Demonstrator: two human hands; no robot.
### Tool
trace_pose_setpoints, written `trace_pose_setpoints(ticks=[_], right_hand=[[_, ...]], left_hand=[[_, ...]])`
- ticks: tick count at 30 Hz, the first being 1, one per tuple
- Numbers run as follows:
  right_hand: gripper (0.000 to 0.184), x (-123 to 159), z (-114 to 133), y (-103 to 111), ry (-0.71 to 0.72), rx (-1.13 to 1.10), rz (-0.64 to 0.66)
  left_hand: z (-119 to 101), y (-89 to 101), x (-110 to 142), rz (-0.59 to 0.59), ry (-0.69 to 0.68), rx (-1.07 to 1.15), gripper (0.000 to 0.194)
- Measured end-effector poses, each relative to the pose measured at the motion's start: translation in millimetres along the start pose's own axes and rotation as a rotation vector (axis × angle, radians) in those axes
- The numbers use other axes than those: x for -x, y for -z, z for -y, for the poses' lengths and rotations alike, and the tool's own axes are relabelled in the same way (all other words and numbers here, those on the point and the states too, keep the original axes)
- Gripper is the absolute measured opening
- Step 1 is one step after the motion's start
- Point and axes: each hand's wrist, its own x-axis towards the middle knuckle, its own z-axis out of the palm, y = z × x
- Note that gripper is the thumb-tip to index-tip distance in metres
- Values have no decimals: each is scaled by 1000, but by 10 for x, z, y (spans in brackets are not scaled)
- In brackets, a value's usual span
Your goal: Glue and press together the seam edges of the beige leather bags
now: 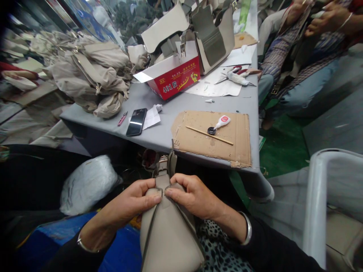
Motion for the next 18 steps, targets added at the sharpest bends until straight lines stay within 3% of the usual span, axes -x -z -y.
trace_pose_setpoints(ticks=[5,13,18], right_hand=[[32,11,-45,-13,29,20,-24],[23,-5,16,-114,113,158,-109],[21,-126,30,-90,102,123,-99]], left_hand=[[9,75,-52,15,-2,-98,45],[129,-82,-97,-167,-138,13,47],[216,6,-257,-237,-186,44,55]])
